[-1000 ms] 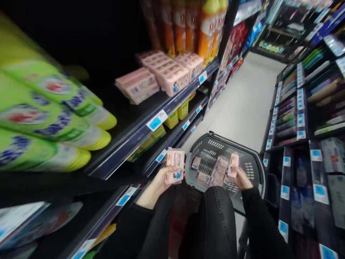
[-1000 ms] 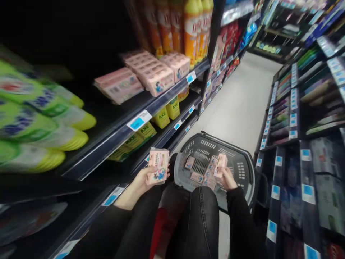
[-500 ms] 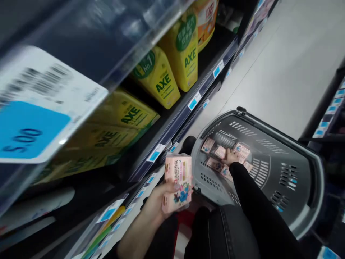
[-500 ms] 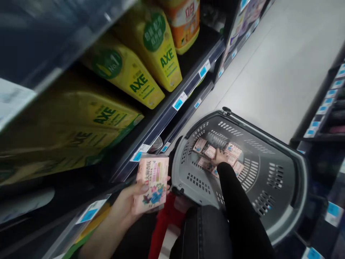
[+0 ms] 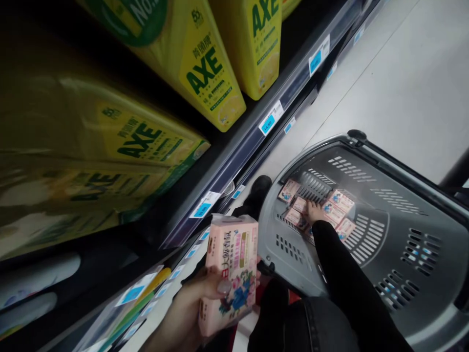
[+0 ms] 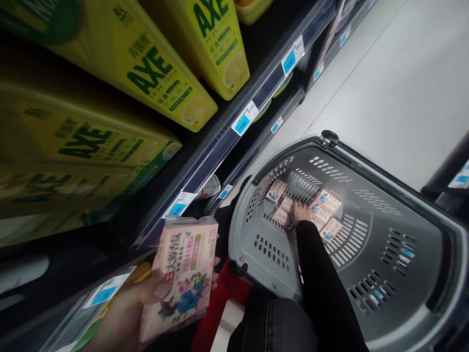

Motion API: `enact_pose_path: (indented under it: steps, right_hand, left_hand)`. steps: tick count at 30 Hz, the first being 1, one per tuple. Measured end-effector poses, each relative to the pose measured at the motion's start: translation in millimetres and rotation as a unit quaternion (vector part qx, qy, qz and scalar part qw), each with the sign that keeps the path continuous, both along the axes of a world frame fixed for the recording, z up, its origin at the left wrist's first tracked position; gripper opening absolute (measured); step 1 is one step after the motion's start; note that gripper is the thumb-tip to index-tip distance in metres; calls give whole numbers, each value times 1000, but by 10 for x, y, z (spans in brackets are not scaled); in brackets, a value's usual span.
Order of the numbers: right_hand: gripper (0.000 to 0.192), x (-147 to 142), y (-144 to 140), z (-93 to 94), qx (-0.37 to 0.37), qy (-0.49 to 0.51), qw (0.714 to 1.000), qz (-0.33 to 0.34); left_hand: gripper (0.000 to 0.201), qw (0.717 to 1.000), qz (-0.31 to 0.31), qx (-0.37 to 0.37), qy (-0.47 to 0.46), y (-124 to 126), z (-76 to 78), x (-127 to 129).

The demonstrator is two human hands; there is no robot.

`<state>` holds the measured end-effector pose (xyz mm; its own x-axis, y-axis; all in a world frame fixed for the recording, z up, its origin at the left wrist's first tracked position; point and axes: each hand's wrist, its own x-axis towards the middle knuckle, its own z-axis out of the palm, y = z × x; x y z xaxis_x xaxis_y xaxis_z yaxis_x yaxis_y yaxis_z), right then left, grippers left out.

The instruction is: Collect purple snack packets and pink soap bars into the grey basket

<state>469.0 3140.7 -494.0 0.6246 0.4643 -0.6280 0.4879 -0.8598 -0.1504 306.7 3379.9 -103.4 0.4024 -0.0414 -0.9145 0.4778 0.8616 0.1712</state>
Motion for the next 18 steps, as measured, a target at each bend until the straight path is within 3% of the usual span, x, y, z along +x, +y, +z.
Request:
enact_pose_path:
  steps: [4, 7, 18]
  right_hand:
    - [60, -5, 59, -77, 12, -4, 1000, 18]
    - [54, -7, 86, -98, 11, -12, 1000, 23]
    - [51, 231, 91, 39, -36, 44, 995, 79]
  left_hand:
    - [50, 999, 14, 11, 33, -28, -12, -1]
    - [48, 999, 21, 22, 38, -52, -35, -9]
    - [59, 998, -1, 42, 38, -42, -11, 53]
